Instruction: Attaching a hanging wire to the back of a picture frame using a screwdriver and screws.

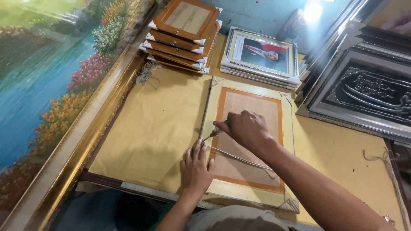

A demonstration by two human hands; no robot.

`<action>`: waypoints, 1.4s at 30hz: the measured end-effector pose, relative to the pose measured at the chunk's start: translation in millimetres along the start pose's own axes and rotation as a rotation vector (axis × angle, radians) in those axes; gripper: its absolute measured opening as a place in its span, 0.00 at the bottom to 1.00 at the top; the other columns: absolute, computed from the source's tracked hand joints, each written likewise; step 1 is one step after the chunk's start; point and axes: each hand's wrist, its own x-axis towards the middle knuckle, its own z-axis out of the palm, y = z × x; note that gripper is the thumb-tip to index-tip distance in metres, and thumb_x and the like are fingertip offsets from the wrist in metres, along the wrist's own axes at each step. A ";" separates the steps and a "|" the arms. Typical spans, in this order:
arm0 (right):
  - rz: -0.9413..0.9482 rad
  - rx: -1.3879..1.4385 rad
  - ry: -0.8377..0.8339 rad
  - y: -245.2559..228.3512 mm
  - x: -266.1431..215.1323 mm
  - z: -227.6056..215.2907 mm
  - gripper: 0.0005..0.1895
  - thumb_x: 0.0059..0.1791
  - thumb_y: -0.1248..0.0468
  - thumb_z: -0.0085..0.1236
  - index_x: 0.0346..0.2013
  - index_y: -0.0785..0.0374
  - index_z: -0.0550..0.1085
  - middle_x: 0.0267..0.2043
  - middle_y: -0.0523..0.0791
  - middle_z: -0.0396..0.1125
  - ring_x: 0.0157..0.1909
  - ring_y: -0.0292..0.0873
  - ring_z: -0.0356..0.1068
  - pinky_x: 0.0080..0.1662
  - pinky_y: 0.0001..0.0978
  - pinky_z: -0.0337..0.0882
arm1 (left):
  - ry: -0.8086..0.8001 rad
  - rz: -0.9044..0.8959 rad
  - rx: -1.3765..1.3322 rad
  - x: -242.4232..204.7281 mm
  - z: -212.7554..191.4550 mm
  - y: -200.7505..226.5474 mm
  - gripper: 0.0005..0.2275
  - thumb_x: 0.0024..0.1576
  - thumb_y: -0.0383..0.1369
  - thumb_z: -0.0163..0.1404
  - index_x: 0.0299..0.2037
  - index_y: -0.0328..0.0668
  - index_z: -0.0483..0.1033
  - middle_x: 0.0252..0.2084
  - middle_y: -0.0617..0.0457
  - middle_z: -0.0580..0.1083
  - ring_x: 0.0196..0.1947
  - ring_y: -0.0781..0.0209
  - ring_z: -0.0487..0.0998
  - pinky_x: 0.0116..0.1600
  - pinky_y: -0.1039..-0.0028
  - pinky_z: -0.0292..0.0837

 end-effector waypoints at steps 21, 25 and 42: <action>-0.674 0.366 -0.275 0.4 28.9 -22.9 0.21 0.42 0.53 0.52 0.47 0.55 0.65 0.35 0.47 0.60 0.37 0.48 0.65 0.38 0.40 0.63 | 0.087 -0.025 -0.010 1.5 3.4 0.7 0.19 0.47 0.39 0.46 0.49 0.48 0.62 0.55 0.50 0.62 0.52 0.48 0.61 0.43 0.56 0.63; -0.253 0.091 -0.386 -16.9 27.8 -31.4 0.40 0.45 0.41 0.30 0.63 0.62 0.41 0.32 0.50 0.69 0.33 0.58 0.68 0.32 0.44 0.67 | 0.094 -0.030 -0.023 0.7 3.3 1.7 0.19 0.46 0.39 0.45 0.49 0.49 0.62 0.55 0.52 0.62 0.53 0.50 0.61 0.39 0.56 0.64; -0.783 0.569 -0.290 -0.5 37.1 -14.5 0.38 0.29 0.82 0.39 0.53 0.56 0.60 0.61 0.59 0.46 0.57 0.53 0.58 0.48 0.42 0.65 | 0.077 -0.032 -0.037 0.4 7.1 -1.3 0.18 0.47 0.40 0.46 0.48 0.48 0.63 0.56 0.51 0.61 0.54 0.49 0.60 0.43 0.56 0.63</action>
